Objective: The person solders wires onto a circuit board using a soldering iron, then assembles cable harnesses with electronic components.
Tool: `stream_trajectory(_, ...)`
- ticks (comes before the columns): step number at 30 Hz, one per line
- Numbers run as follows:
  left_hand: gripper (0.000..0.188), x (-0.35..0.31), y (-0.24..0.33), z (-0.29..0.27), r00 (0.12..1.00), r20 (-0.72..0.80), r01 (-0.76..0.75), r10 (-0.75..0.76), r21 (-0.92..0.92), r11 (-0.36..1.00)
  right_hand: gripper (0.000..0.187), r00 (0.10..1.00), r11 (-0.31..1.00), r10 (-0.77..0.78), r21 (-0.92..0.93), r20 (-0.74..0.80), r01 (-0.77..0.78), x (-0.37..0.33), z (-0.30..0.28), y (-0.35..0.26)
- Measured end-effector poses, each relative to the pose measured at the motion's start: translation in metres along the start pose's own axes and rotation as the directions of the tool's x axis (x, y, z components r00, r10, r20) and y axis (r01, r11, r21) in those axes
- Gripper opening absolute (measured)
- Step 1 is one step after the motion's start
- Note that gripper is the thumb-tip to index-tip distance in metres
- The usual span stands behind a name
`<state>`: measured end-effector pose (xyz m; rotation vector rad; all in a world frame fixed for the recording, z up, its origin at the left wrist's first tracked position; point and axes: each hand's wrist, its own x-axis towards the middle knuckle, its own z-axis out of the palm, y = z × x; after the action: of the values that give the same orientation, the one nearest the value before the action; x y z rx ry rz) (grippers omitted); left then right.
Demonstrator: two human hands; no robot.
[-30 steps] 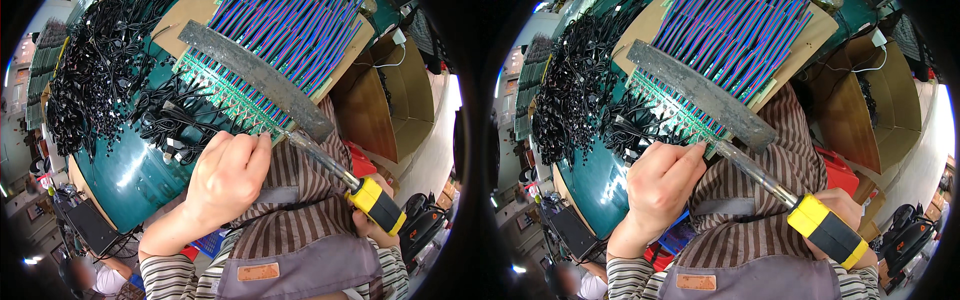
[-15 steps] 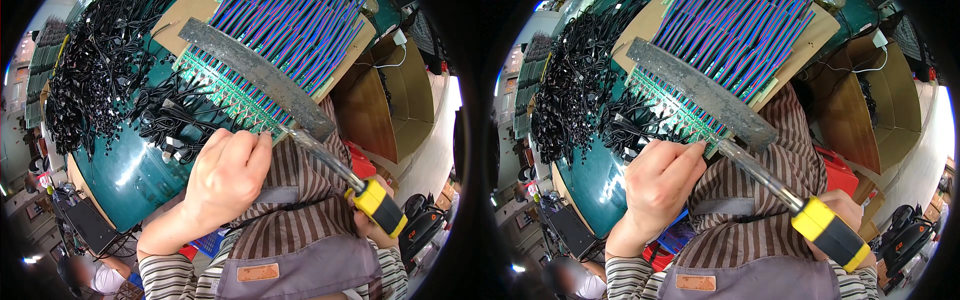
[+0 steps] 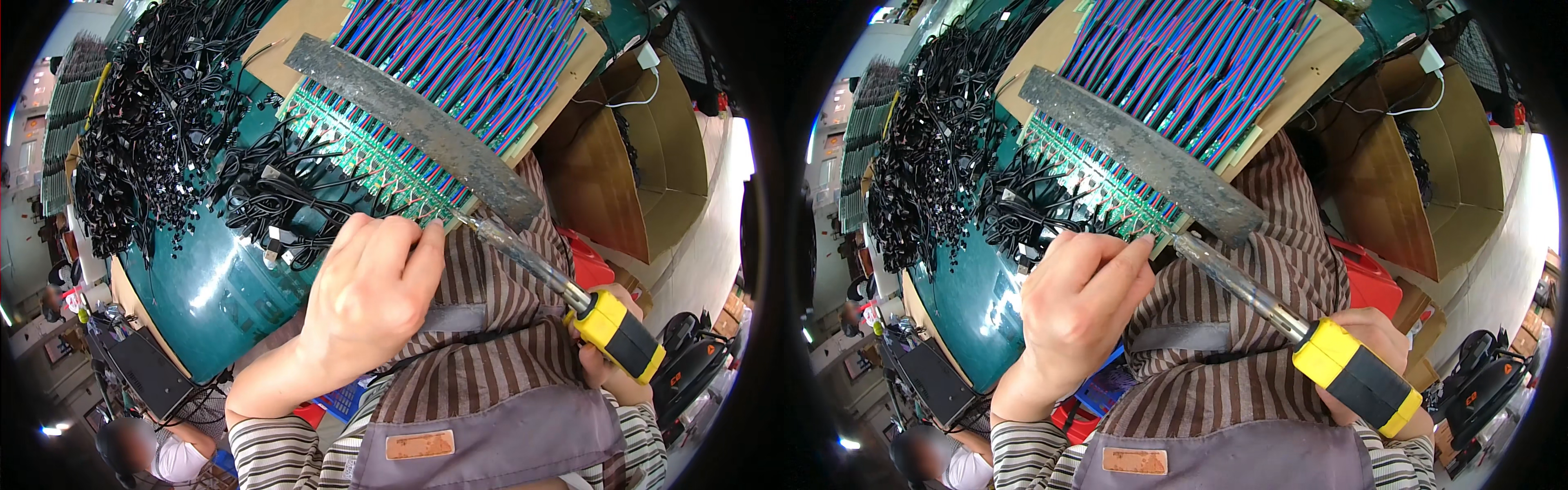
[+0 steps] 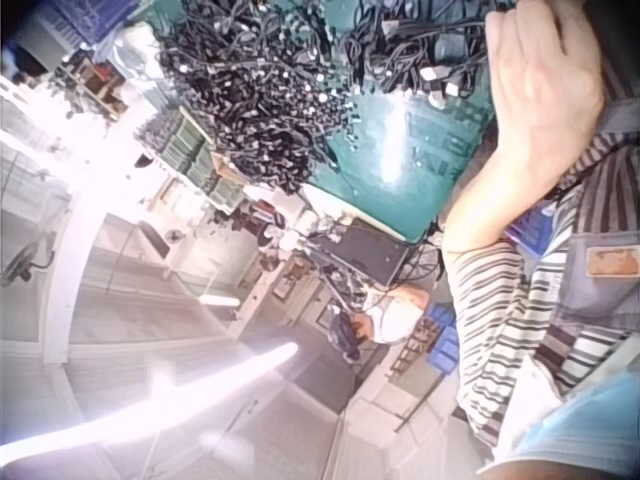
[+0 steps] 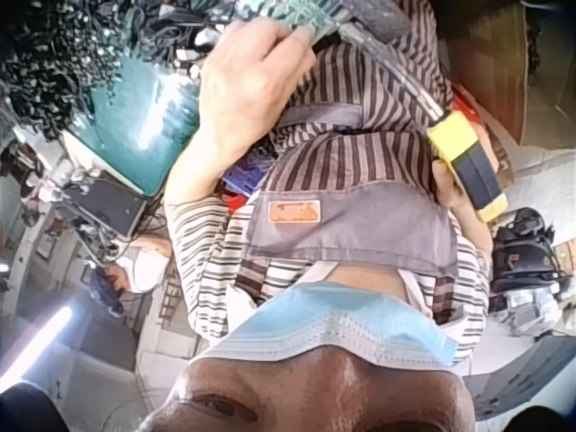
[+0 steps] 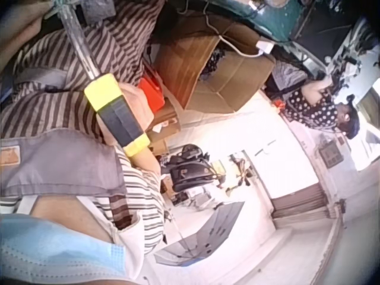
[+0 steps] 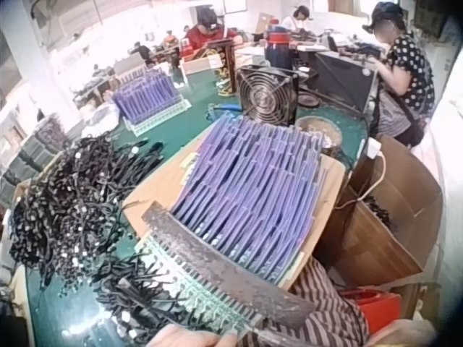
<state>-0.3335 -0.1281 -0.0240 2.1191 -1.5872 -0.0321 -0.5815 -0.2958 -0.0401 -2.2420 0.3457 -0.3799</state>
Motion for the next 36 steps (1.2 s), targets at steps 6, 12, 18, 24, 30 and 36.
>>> stream_trajectory(6, 0.028, -0.003, -0.001, 0.006, 1.000, -0.017, -0.023, 0.023, -0.023, 0.999, 0.024, 0.999, 0.999, 0.011, 0.044, 0.049, -0.013, -0.003, -0.002, 0.003)
stream_trajectory(12, 0.030, -0.001, -0.002, 0.002, 0.999, 0.006, -0.041, 0.041, -0.021, 0.999, 0.021, 0.996, 0.999, -0.040, 0.001, 0.081, 0.041, 0.009, -0.004, -0.004)
stream_trajectory(18, 0.030, 0.000, -0.008, 0.004, 0.999, 0.008, -0.040, 0.040, -0.041, 0.998, 0.020, 0.994, 1.000, 0.019, 0.009, 0.109, -0.020, 0.007, 0.000, -0.003)
stream_trajectory(24, 0.030, -0.003, -0.007, 0.002, 0.999, 0.010, -0.042, 0.043, -0.047, 0.998, 0.044, 0.958, 0.877, 0.201, 0.399, 0.204, -0.269, -0.022, -0.011, 0.043)
stream_trajectory(30, 0.032, -0.003, -0.010, 0.007, 0.994, 0.024, -0.103, 0.103, -0.019, 0.995, 0.092, 0.982, 0.992, 0.069, 0.120, -0.176, -0.049, 0.091, 0.013, 0.001)
stream_trajectory(36, 0.031, -0.006, -0.007, -0.007, 0.981, 0.119, -0.155, 0.152, 0.017, 0.988, 0.059, 0.953, 0.973, -0.220, -0.119, -0.206, 0.198, 0.165, 0.046, -0.019)
